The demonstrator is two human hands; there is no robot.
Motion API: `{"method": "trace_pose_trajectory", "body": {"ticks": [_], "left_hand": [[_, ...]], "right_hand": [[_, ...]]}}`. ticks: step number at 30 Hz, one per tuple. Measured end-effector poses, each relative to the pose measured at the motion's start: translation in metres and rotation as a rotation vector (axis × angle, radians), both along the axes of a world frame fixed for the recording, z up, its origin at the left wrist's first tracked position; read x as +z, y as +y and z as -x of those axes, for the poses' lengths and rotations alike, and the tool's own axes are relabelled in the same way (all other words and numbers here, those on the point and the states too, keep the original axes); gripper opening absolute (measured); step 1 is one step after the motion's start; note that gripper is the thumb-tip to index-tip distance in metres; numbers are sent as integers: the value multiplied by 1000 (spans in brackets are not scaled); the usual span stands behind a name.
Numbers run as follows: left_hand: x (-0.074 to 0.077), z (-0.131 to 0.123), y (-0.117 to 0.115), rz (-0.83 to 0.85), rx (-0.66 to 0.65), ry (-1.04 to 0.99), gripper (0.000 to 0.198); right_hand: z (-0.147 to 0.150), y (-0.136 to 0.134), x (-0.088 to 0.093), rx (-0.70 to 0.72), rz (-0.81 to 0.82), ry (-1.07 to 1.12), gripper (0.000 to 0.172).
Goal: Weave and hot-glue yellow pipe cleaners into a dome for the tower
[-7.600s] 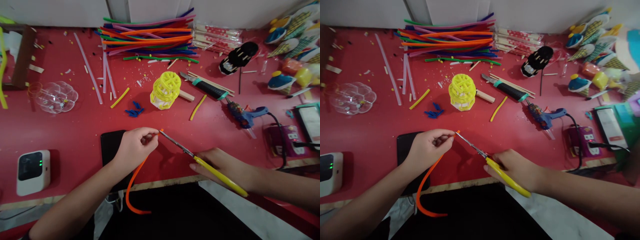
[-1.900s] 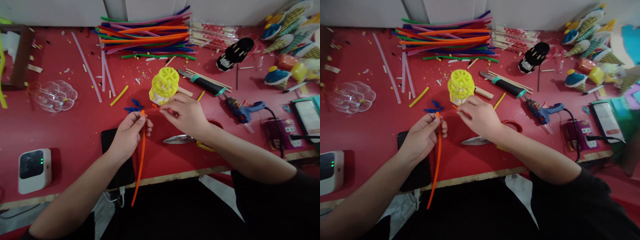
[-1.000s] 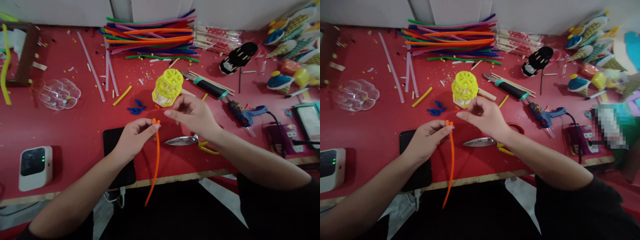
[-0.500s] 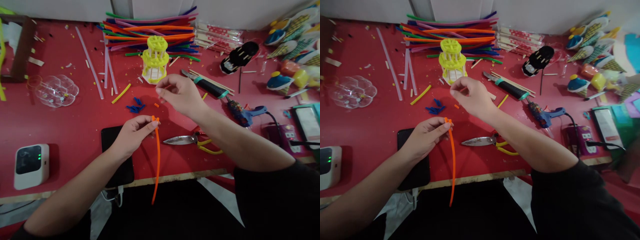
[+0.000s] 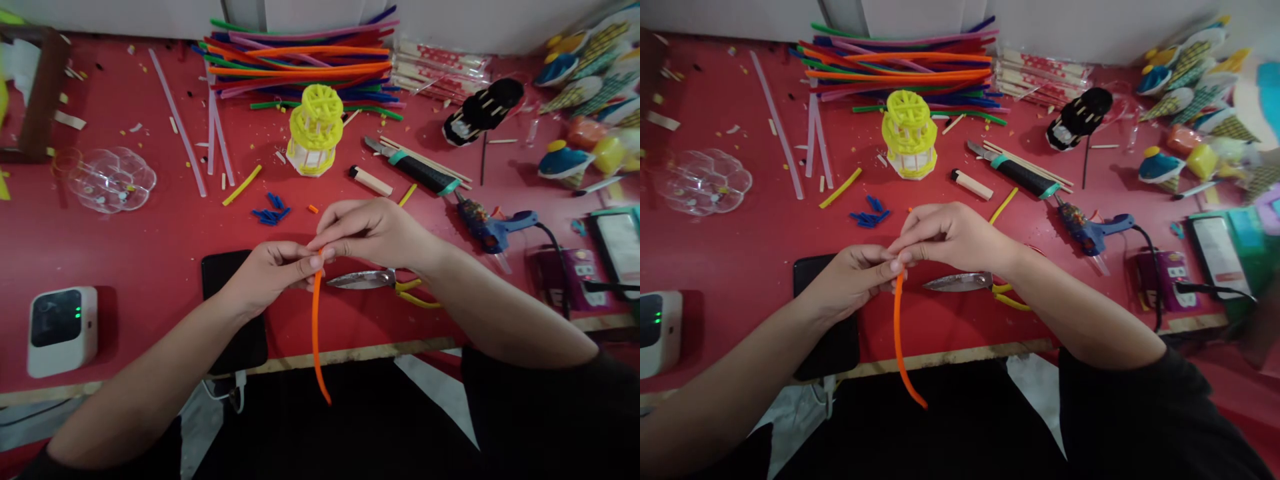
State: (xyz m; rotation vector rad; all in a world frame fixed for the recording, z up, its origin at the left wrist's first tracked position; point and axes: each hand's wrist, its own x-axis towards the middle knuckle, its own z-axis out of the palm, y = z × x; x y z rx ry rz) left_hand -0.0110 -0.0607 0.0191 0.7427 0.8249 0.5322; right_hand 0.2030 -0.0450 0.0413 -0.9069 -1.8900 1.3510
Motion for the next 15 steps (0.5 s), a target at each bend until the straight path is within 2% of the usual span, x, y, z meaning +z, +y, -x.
{"method": "trace_pose_trajectory", "body": {"ticks": [6, 8, 11, 13, 15], "left_hand": [[0, 0, -1, 5, -28, -4, 28], [1, -1, 0, 18, -5, -14, 27], [1, -1, 2, 38, 88, -19, 25], [2, -1, 3, 42, 177, -20, 25], [4, -3, 4, 31, 267, -27, 26]], "right_hand": [[5, -4, 0, 30, 81, 34, 10], [1, -5, 3, -16, 93, 11, 14], [-11, -1, 8, -247, 77, -129, 21], [-19, 0, 9, -426, 20, -263, 19], [-21, -3, 7, -506, -10, -343, 19]]}}
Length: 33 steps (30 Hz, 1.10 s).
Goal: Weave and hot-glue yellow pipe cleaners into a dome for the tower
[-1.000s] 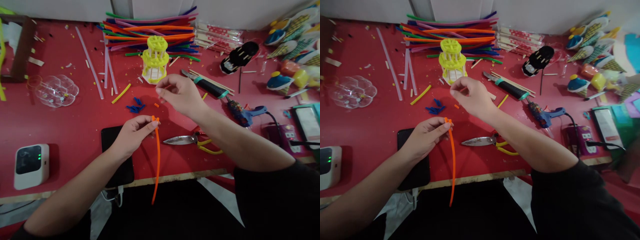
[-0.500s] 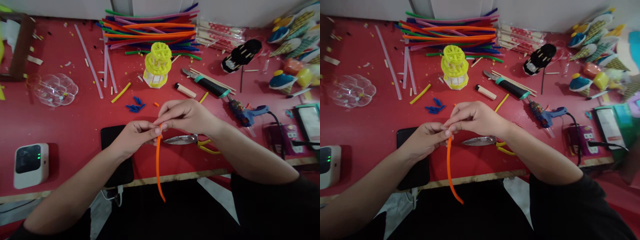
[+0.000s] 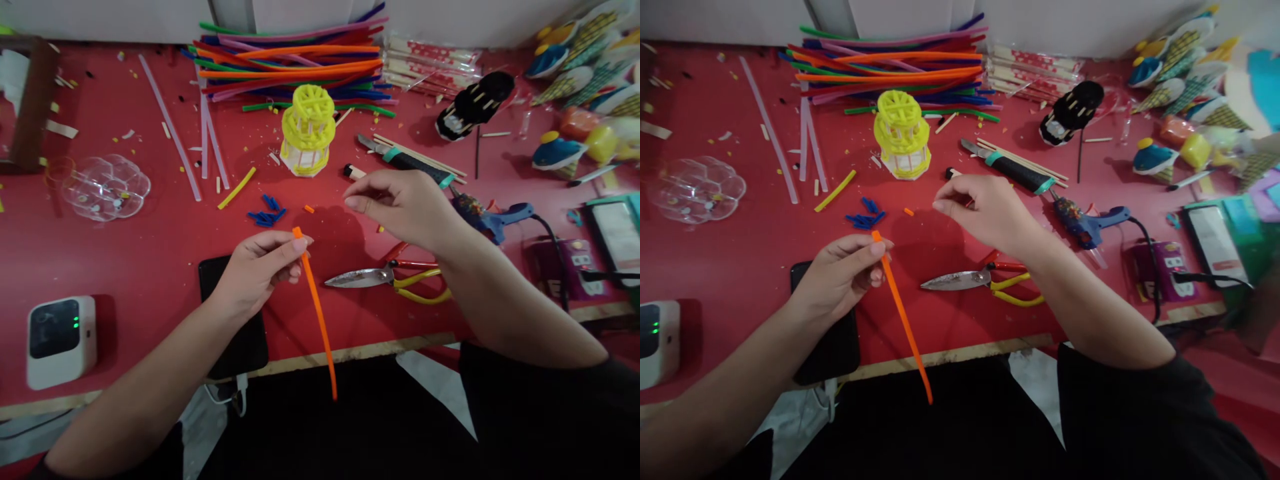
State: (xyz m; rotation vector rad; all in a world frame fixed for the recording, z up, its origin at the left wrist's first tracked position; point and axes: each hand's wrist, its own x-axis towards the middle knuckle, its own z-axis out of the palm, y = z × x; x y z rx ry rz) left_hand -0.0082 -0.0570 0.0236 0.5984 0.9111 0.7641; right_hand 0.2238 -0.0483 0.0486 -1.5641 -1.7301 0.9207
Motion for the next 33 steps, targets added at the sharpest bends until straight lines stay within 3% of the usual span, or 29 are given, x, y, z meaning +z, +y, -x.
{"method": "trace_pose_trajectory", "body": {"ticks": [4, 8, 12, 16, 22, 26, 30, 33], "left_hand": [[4, -3, -1, -17, 77, 4, 29], [2, -1, -6, -120, -13, -23, 22], [0, 2, -11, -386, -114, 59, 7], [3, 4, -12, -669, -117, 240, 7], [3, 6, -13, -873, -165, 402, 13], [1, 4, -14, -761, -206, 342, 5], [3, 1, -15, -363, -206, 41, 17], [6, 2, -13, -119, -223, -68, 9]], "right_hand": [[21, -22, -2, 63, 125, 235, 28], [43, -39, 6, 44, 66, 428, 14], [45, -40, 14, 92, 59, 431, 5], [43, -40, 15, 112, 100, 417, 4], [43, -41, 17, 194, -13, 214, 3], [41, -38, 21, 277, -147, 45, 9], [38, -28, 36, 293, -85, 41, 9], [36, -19, 57, 183, 2, 134, 8]]}}
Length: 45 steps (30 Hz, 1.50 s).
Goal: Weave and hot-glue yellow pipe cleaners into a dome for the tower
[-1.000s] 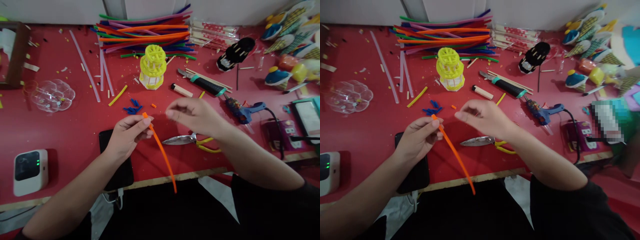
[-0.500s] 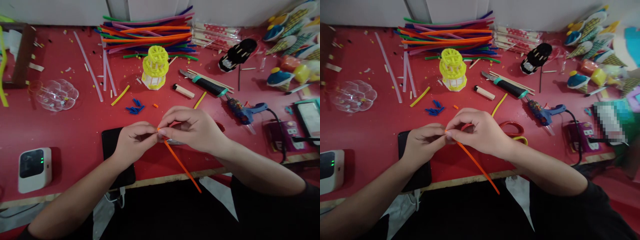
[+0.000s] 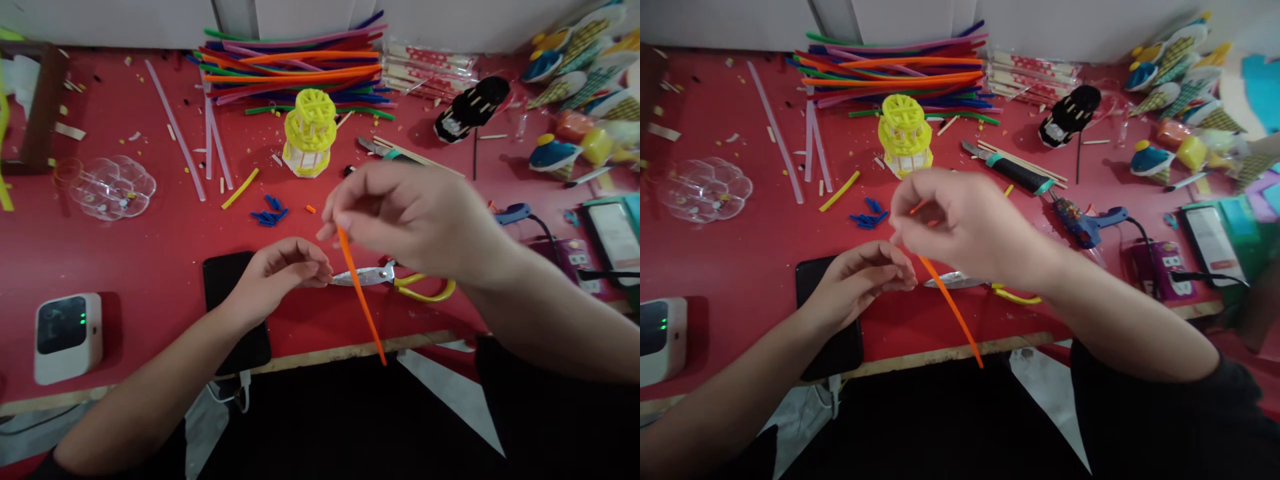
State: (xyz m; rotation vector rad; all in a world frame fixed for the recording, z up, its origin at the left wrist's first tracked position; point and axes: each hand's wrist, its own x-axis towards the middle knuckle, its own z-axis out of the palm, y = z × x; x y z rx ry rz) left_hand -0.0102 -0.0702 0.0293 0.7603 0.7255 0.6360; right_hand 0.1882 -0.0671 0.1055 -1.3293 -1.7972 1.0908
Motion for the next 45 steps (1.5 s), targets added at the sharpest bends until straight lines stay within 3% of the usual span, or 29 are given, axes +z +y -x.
{"method": "trace_pose_trajectory", "body": {"ticks": [4, 7, 9, 11, 16, 21, 27, 30, 33, 36, 38, 41, 45], "left_hand": [[2, 4, 4, 126, -19, -25, 8], [3, 5, 5, 163, -46, -70, 16], [4, 5, 5, 175, -61, -95, 24], [6, 5, 4, 181, -70, -106, 27], [4, 4, 2, 169, -58, -76, 27], [1, 0, 1, 94, -104, -29, 29], [0, -1, 1, 107, -157, -16, 32], [0, -1, 2, 127, -142, 19, 35], [-2, -1, 2, 42, 75, 42, 30], [-5, -2, 0, -138, 275, 79, 24], [-5, -2, -2, -259, 293, 133, 20], [-1, -2, -5, -414, 216, 258, 13], [3, -3, -6, -549, 151, 380, 15]], "right_hand": [[-8, 9, 31, -122, -194, -175, 11], [-11, 15, 42, 115, -401, -464, 14], [-9, 19, 37, 331, -455, -566, 20], [-3, 21, 26, 455, -415, -569, 22], [-1, 18, -2, 460, -212, -404, 19], [-12, 9, -5, 531, -192, -244, 25], [-9, 4, -6, 378, 33, -212, 26], [-10, 3, -9, 350, -108, -254, 24], [-12, -3, -15, 260, -349, -220, 18], [-6, -17, -26, -33, -444, -145, 11], [0, -26, -36, -160, -306, -72, 10], [9, -32, -53, -172, -34, 121, 19], [10, -31, -70, -203, 122, 305, 26]]}}
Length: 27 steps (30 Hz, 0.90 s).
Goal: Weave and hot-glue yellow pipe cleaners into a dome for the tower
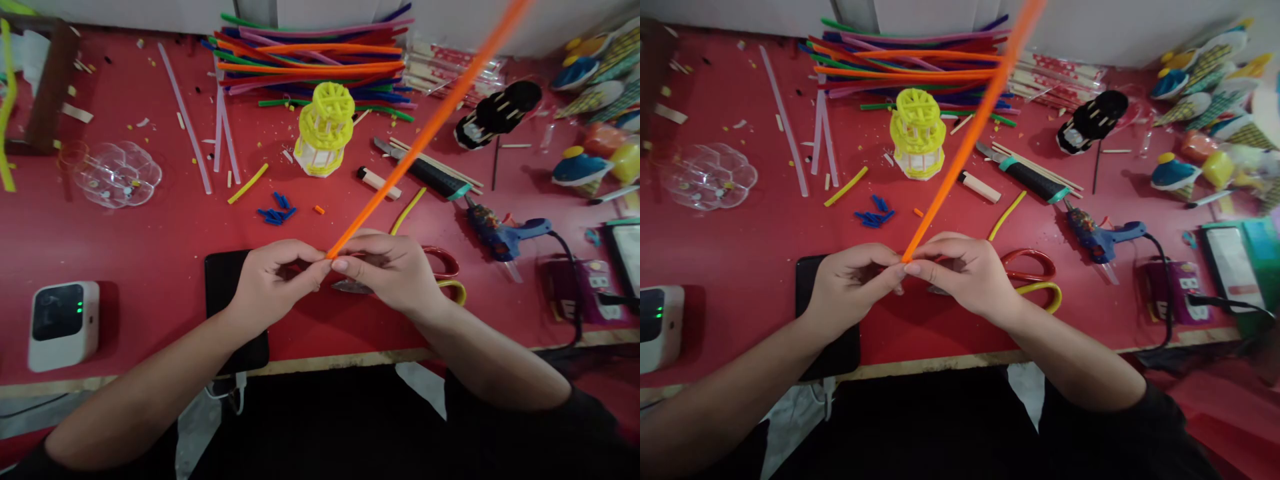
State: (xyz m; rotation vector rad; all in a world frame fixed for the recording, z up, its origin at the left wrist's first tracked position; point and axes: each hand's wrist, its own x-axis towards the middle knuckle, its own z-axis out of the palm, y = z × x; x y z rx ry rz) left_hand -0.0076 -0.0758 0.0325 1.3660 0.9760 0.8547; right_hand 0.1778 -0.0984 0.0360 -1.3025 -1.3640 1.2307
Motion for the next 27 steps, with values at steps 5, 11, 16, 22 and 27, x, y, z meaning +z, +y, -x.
{"method": "trace_pose_trajectory", "body": {"ticks": [5, 11, 16, 22, 27], "left_hand": [[-4, 1, 3, 2, -65, 67, 12], [-5, 1, 2, -151, -133, 119, 12], [-6, 0, 0, -231, -145, 160, 13], [-9, 0, -1, -50, -162, 156, 20], [-9, -1, 1, 204, -130, 40, 25]], "right_hand": [[-8, -2, -7, -27, 45, 49, 22], [-12, -1, -5, 122, 63, 100, 22], [-12, -1, -2, 97, 32, 60, 26], [-21, -2, -12, -190, 98, 137, 25], [-13, -1, -15, -130, 83, 191, 22]]}}
